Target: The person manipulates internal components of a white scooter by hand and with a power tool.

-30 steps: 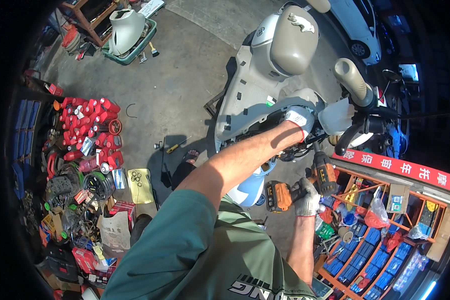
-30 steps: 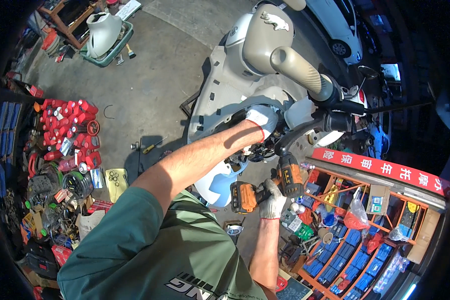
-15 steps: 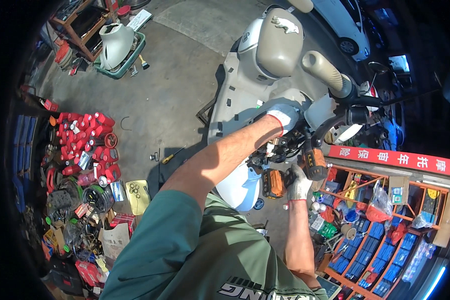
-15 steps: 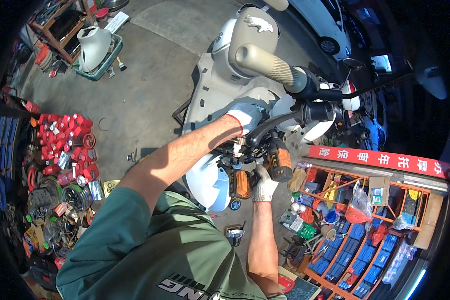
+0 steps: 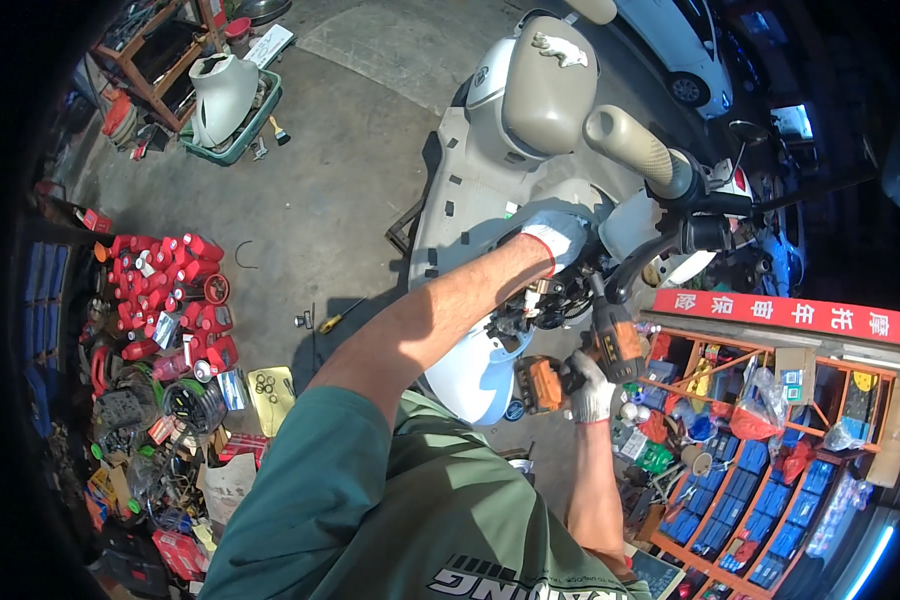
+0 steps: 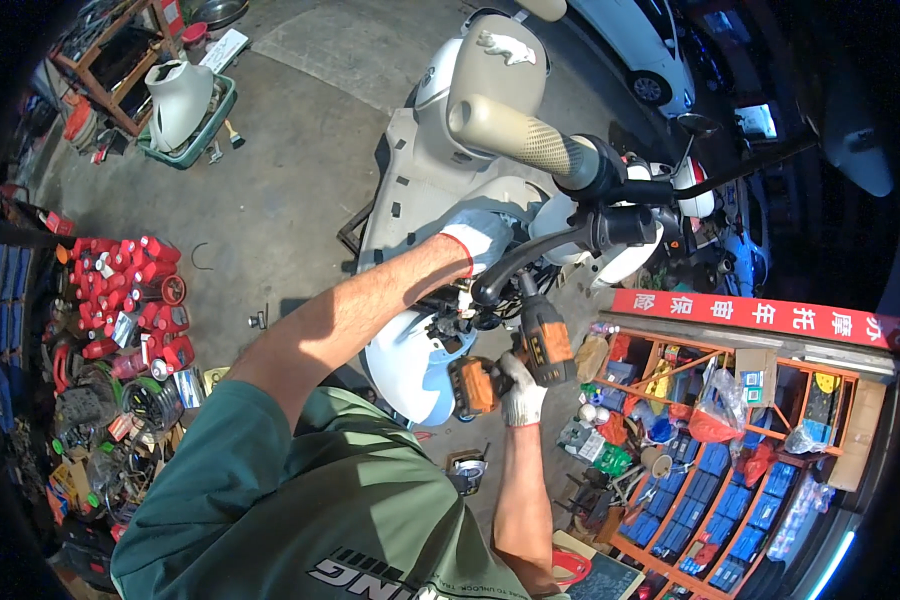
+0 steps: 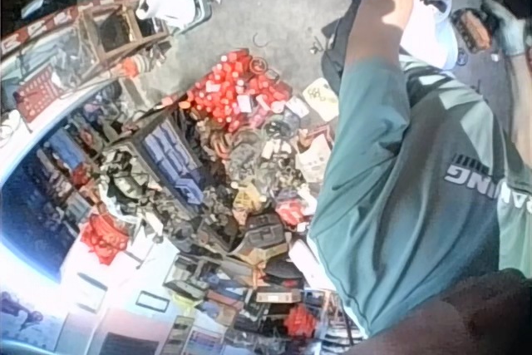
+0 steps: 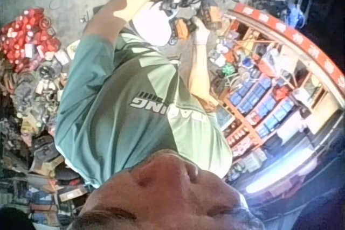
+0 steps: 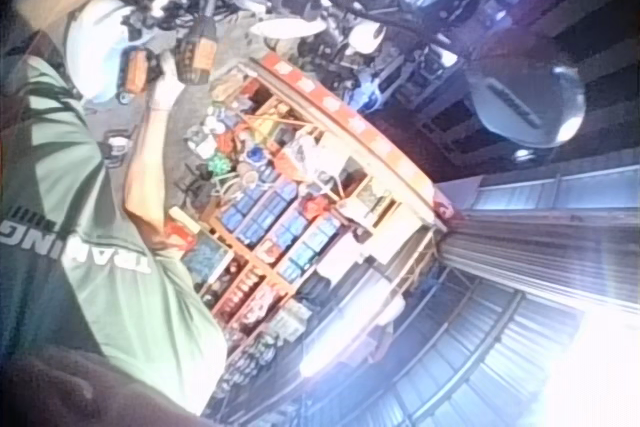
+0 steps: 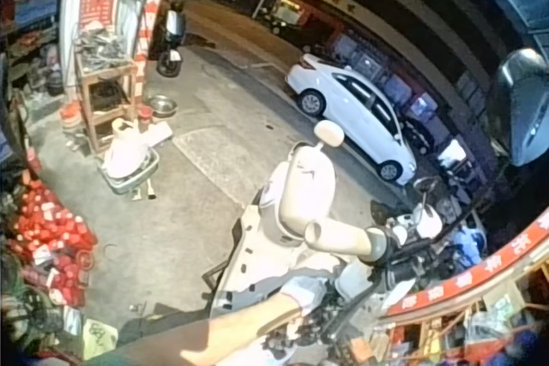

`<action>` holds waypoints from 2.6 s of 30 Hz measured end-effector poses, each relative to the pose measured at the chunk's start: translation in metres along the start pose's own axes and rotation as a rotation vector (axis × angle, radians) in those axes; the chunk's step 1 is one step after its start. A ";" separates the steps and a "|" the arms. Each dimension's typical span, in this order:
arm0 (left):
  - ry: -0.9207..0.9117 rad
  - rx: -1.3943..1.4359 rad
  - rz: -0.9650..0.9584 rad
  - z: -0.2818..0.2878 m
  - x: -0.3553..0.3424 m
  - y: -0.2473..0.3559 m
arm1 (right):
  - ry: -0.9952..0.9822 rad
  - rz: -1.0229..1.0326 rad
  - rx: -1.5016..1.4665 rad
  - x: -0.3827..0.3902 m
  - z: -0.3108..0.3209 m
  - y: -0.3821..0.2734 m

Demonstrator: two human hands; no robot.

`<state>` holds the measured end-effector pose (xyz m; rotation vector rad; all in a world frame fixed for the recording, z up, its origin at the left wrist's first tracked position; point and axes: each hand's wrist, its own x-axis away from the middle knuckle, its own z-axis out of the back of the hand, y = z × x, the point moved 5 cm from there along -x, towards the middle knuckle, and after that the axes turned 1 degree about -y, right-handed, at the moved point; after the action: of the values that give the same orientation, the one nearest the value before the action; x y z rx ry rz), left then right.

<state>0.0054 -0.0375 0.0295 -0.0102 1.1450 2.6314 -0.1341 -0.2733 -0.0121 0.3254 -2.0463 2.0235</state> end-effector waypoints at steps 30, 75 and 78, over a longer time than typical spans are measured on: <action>-0.070 -0.121 -0.018 -0.030 -0.011 -0.011 | 0.184 -0.089 -0.098 0.003 -0.017 0.002; 0.023 0.114 0.000 -0.016 -0.007 -0.022 | 0.225 0.087 0.409 -0.057 0.032 0.021; -0.007 0.074 0.005 -0.021 -0.009 -0.024 | 0.207 0.216 0.436 -0.055 0.028 0.017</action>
<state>0.0182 -0.0395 -0.0010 0.0161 1.2405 2.5901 -0.0881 -0.3014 -0.0463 -0.0345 -1.5653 2.5090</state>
